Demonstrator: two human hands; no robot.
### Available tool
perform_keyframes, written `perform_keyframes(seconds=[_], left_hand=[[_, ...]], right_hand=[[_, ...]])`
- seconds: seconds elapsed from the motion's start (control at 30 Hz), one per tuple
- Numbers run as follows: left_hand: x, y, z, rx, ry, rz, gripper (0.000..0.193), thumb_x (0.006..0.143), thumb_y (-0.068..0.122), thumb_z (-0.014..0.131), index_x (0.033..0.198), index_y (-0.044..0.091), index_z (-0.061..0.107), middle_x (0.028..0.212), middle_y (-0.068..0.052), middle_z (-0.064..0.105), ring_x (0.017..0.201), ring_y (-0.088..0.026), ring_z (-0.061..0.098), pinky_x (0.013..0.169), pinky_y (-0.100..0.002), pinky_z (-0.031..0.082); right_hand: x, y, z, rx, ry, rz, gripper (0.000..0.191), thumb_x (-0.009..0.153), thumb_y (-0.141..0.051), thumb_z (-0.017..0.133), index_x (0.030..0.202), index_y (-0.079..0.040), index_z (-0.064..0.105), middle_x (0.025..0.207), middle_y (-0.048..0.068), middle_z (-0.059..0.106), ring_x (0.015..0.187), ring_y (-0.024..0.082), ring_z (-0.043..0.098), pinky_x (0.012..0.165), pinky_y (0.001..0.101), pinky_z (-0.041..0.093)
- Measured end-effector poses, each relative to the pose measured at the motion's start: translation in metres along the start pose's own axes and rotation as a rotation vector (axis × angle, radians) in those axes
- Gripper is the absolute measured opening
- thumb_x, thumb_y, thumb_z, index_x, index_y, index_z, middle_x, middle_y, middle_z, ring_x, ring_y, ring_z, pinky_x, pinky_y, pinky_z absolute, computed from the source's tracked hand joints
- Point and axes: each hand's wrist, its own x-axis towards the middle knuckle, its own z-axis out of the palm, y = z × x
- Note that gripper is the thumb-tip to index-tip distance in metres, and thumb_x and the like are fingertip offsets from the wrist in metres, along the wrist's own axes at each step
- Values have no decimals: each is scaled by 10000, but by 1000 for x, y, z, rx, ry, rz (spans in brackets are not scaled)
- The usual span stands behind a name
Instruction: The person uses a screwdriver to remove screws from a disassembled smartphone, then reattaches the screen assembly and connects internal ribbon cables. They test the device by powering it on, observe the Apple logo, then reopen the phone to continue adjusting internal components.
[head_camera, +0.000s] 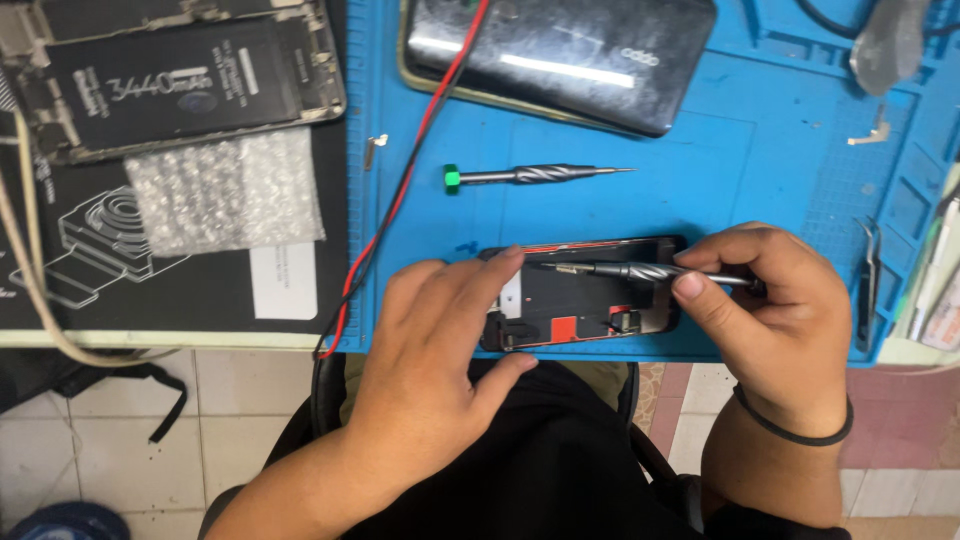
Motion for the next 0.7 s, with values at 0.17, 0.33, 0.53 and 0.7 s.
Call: perform_keyframes(seconds=[0.17,0.33,0.53,0.7], left_hand=[[2,2,6,53,-2,0,742,747,199,865,1406,57,554,1288,-136,616,1181,-359,508,1020,-440,428],[4,5,7,73,6,7,734,739,214,865,1389,52,564,1275,-147,608,1181,-354,502,1016,-439,431],[3,7,9,107,-9,9,750,724,237,871,1376,33,561,1311,-156,602,1213,-363,489,1015,-445,425],[1,7,10,120,4,29,756,724,245,875,1377,37,554,1313,-142,617,1200,-364,505,1007,-436,430]], right_hand=[[-13,4,-20,25,100,57,133,956,-41,778,1032,9,681,954,54,674,849,93,616,756,193,463],[0,-3,-45,155,338,46,107,1041,-12,678,1141,13,652,989,22,674,840,77,619,799,190,484],[52,9,-79,-190,401,-163,183,1059,23,640,1237,32,679,1003,75,680,897,133,642,837,231,506],[128,35,-91,-622,408,-621,259,936,83,634,1175,44,728,1109,175,731,1037,303,720,949,373,553]])
